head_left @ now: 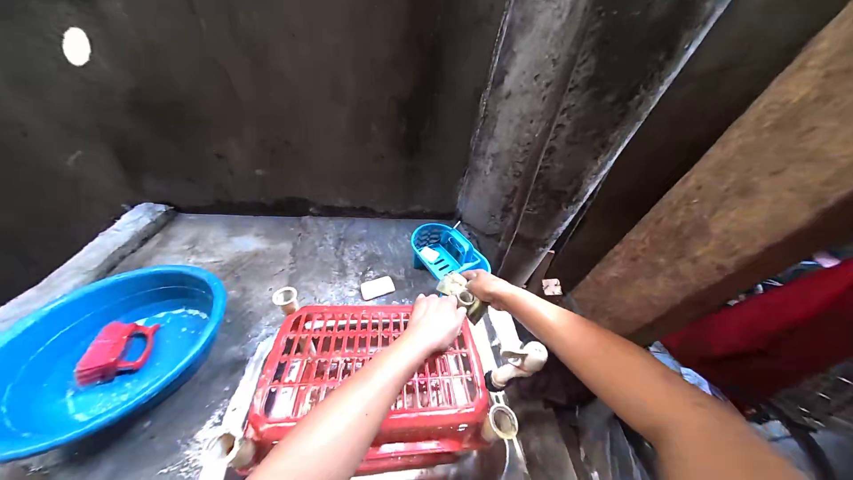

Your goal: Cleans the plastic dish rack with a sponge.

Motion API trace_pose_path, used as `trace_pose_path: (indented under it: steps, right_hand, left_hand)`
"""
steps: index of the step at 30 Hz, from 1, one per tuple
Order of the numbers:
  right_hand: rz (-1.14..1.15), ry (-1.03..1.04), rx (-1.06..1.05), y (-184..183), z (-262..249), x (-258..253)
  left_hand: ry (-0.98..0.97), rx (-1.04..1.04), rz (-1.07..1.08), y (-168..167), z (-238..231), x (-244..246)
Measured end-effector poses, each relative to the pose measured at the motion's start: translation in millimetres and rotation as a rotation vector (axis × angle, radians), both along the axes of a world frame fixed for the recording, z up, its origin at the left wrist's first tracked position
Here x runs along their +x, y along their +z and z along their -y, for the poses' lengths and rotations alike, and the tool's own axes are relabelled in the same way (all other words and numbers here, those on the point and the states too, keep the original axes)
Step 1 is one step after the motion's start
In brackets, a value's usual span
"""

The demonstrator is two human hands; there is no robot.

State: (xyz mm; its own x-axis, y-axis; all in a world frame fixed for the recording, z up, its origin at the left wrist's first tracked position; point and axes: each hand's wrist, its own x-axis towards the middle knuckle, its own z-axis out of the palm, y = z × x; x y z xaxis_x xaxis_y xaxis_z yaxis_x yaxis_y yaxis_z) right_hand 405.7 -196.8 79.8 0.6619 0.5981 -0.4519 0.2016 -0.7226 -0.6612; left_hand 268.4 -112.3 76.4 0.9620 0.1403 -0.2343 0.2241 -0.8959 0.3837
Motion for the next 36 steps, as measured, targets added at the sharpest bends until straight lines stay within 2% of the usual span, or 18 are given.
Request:
trace_pose_path:
  steps: [4, 7, 8, 11, 13, 14, 16, 18, 20, 22, 24, 26, 28, 30, 32, 34, 35, 36]
  right_hand:
    - [0.052, 0.092, -0.049, 1, 14, 6]
    - [0.311, 0.196, -0.096, 36, 33, 0]
    - [0.386, 0.210, -0.046, 48, 43, -2]
    - [0.478, 0.114, 0.321, 91, 95, -41]
    - [0.485, 0.115, 0.468, 98, 150, -82]
    - [0.444, 0.133, 0.486, 86, 180, -101]
    - [0.242, 0.128, 0.421, 38, 222, -134]
    - [0.093, 0.045, 0.280, -17, 230, -154]
    - [0.050, -0.104, 0.140, -63, 209, -158]
    - [0.090, -0.268, 0.029, -87, 171, -150]
    - [0.177, -0.328, 0.003, -110, 139, -136]
    - [0.434, -0.369, 0.255, -157, 120, -125]
    - [0.085, -0.421, 0.338, -129, 99, -108]
    - [0.051, -0.478, 0.561, -114, 86, -107]
    - [0.063, -0.459, 0.612, -117, 84, -102]
    - [0.220, -0.366, 0.705, -156, 80, -79]
    - [0.433, -0.282, 0.894, -200, 75, -61]
    - [0.764, -0.183, 1.158, -250, 64, -34]
  left_hand:
    - [0.031, 0.008, 0.001, -2, 1, 4]
    - [0.052, 0.005, -0.001, -2, -1, 10]
    - [0.056, -0.001, -0.006, -2, -2, 12]
    - [0.045, -0.011, -0.007, -4, -6, 15]
    - [0.028, -0.012, -0.026, -5, -8, 18]
    - [0.024, -0.012, -0.037, -4, -9, 18]
    - [0.021, -0.020, -0.043, -4, -10, 17]
    - [0.021, -0.020, -0.040, -3, -10, 16]
    - [0.026, -0.019, -0.042, -3, -9, 16]
    - [0.031, -0.022, -0.039, -3, -8, 14]
    - [0.035, -0.010, -0.046, -4, -8, 14]
    - [0.037, 0.001, -0.055, -5, -8, 15]
    - [0.037, 0.005, -0.058, -4, -9, 16]
    - [0.031, 0.008, -0.057, -4, -11, 15]
    - [0.033, 0.014, -0.054, -2, -11, 17]
    - [0.026, 0.013, -0.057, -2, -11, 18]
    - [0.023, 0.007, -0.054, -4, -11, 18]
    - [0.021, 0.003, -0.052, -5, -10, 19]
